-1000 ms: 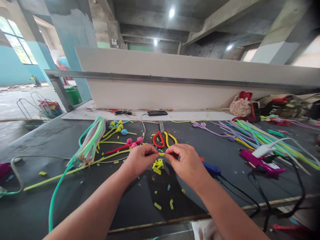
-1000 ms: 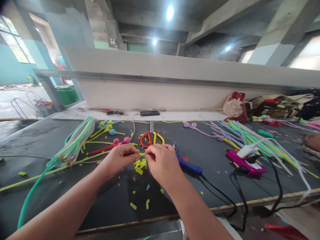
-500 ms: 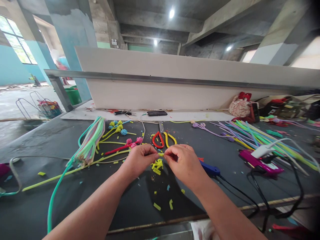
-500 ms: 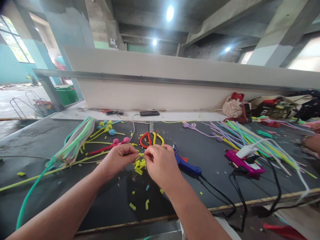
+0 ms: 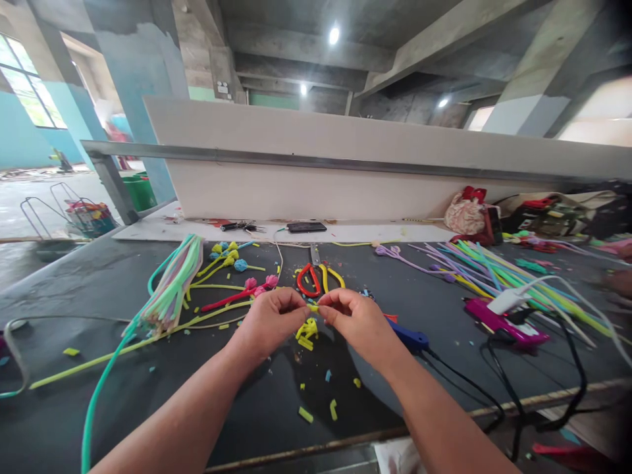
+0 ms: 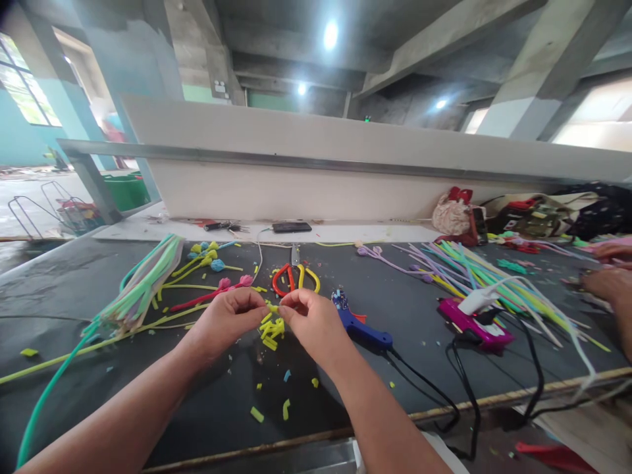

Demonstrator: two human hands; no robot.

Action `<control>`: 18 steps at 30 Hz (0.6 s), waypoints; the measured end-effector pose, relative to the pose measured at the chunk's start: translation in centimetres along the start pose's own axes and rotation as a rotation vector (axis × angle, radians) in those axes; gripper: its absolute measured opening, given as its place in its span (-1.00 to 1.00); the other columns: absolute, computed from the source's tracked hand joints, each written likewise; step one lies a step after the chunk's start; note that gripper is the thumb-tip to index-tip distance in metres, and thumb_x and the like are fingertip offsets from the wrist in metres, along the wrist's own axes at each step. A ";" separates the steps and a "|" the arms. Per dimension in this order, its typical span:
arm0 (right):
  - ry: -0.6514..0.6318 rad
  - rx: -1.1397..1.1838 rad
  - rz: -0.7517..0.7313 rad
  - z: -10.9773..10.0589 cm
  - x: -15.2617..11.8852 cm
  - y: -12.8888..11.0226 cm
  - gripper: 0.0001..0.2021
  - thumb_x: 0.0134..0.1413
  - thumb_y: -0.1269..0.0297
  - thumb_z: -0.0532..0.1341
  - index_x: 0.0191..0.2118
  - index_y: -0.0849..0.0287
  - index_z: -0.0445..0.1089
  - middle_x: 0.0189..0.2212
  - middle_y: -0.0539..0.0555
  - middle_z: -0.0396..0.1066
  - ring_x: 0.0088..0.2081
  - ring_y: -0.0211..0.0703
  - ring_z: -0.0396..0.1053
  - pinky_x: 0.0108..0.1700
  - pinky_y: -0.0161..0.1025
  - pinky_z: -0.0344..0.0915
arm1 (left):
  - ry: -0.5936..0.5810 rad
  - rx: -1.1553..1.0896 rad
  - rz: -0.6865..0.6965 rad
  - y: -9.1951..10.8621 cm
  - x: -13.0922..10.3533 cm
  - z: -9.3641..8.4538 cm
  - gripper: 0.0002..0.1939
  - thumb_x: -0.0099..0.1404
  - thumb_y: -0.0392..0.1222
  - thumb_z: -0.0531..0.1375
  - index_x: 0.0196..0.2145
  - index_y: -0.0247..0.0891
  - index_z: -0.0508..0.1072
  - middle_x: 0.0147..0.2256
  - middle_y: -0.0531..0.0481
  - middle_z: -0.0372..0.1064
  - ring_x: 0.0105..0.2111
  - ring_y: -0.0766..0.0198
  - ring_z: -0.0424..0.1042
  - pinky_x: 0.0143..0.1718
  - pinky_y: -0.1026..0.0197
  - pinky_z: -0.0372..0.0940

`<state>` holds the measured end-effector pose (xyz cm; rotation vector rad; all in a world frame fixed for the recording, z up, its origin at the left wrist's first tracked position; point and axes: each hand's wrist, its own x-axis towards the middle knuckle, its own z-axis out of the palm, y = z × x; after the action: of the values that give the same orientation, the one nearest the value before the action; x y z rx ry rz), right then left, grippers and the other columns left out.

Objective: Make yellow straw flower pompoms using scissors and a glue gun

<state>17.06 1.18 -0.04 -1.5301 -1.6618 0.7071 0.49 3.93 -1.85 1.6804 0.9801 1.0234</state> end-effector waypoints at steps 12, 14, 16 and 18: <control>-0.097 0.630 0.203 0.7 -0.1 0.1 -0.78 -0.02 0.13 0.22 -0.39 0.21 0.33 -0.48 -0.01 0.41 -0.52 -0.32 0.33 -0.33 -0.29 0.27 | 0.099 0.078 0.139 0.3 -0.3 0.3 -0.86 0.09 -0.20 0.17 -0.56 -0.29 0.38 -0.59 0.12 0.22 -0.56 0.42 0.14 -0.51 0.35 0.06; -0.119 0.697 0.233 0.9 -0.1 0.1 -0.77 -0.04 0.13 0.24 -0.40 0.21 0.32 -0.50 -0.01 0.40 -0.54 -0.33 0.32 -0.36 -0.29 0.27 | 0.099 0.103 0.152 0.2 -0.3 0.3 -0.86 0.10 -0.20 0.17 -0.55 -0.29 0.39 -0.59 0.12 0.23 -0.57 0.43 0.12 -0.53 0.35 0.05; -0.123 0.716 0.230 1.1 -0.1 0.1 -0.77 -0.05 0.15 0.25 -0.37 0.21 0.31 -0.49 -0.01 0.40 -0.54 -0.32 0.32 -0.37 -0.30 0.27 | 0.102 0.116 0.158 0.1 -0.4 0.3 -0.86 0.10 -0.19 0.17 -0.55 -0.29 0.40 -0.60 0.12 0.22 -0.58 0.44 0.11 -0.54 0.35 0.04; -0.127 0.711 0.216 1.2 -0.1 0.1 -0.77 -0.04 0.16 0.26 -0.33 0.20 0.30 -0.47 -0.01 0.40 -0.52 -0.32 0.33 -0.36 -0.29 0.27 | 0.104 0.106 0.158 0.1 -0.3 0.2 -0.85 0.10 -0.18 0.17 -0.55 -0.29 0.40 -0.59 0.12 0.23 -0.58 0.44 0.11 -0.54 0.35 0.04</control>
<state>16.10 1.20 -0.80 -1.1585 -1.1382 1.3605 0.61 3.53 -1.92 1.8310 0.9953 1.1905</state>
